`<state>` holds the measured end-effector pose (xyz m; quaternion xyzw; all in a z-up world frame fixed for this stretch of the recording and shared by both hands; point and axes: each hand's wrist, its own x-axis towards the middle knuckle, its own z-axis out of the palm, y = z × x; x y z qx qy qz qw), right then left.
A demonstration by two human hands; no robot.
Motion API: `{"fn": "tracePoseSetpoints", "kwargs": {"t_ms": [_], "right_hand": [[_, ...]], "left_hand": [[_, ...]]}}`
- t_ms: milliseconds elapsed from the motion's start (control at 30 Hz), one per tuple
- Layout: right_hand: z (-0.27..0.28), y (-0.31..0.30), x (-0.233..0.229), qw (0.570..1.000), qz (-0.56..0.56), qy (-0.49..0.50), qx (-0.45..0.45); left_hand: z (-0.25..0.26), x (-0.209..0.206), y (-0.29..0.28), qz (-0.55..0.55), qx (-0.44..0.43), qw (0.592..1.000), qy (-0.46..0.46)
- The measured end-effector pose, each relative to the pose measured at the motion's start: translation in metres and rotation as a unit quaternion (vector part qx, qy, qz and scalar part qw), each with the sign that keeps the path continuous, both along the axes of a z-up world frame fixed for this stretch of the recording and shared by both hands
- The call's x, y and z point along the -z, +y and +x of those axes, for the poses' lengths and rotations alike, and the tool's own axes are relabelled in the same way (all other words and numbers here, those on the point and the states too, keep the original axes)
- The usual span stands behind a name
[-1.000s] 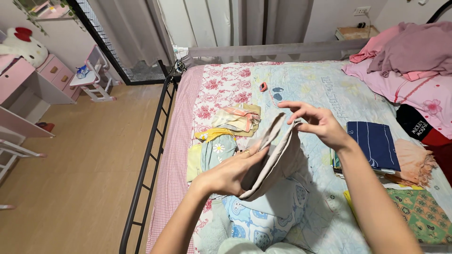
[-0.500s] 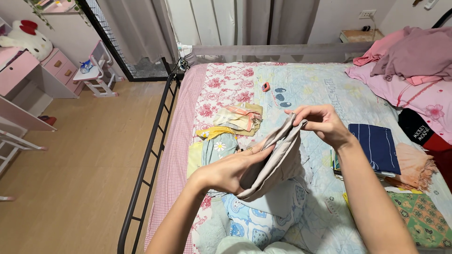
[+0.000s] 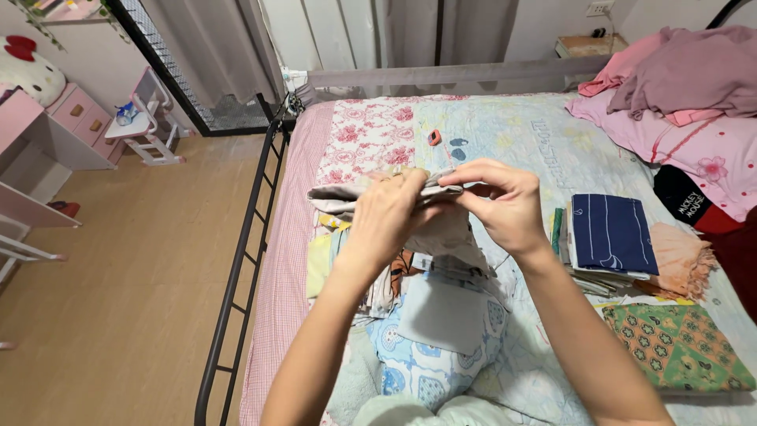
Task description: The person folds several pieces of bedding and linens on a bed, including a light-colored sheet, a dark blue towel, and a beige towel. Each item is smoothed, folded into a compact rectangle, and stacked on the bed.
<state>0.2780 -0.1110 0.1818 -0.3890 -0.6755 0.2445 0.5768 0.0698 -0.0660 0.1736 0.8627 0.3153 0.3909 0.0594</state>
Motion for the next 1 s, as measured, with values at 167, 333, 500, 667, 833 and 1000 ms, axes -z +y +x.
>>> {"fn": "tracePoseSetpoints", "kwargs": {"t_ms": [167, 333, 500, 667, 833, 1000], "right_hand": [[0.012, -0.003, 0.008, 0.99, 0.023, 0.068, -0.117], [0.022, -0.004, 0.036, 0.988, 0.022, 0.036, -0.151], [0.022, 0.0, 0.065, 0.976, -0.142, -0.15, -0.074], [0.019, 0.011, 0.11, 0.969, -0.022, -0.243, -0.037], [0.022, 0.019, 0.161, 0.946, -0.04, -0.32, -0.008], [0.023, 0.018, 0.19, 0.93, -0.098, -0.354, 0.001]], "left_hand": [[0.008, -0.013, -0.004, 0.13, -0.008, 0.992, -0.005], [0.002, -0.033, -0.015, 0.201, 0.031, 0.979, -0.031], [-0.003, -0.05, -0.025, 0.195, 0.034, 0.98, -0.02], [-0.027, -0.072, -0.032, 0.158, 0.077, 0.981, -0.081], [-0.06, -0.094, -0.031, 0.129, 0.095, 0.982, -0.098], [-0.084, -0.109, -0.036, 0.114, 0.102, 0.98, -0.127]]}}
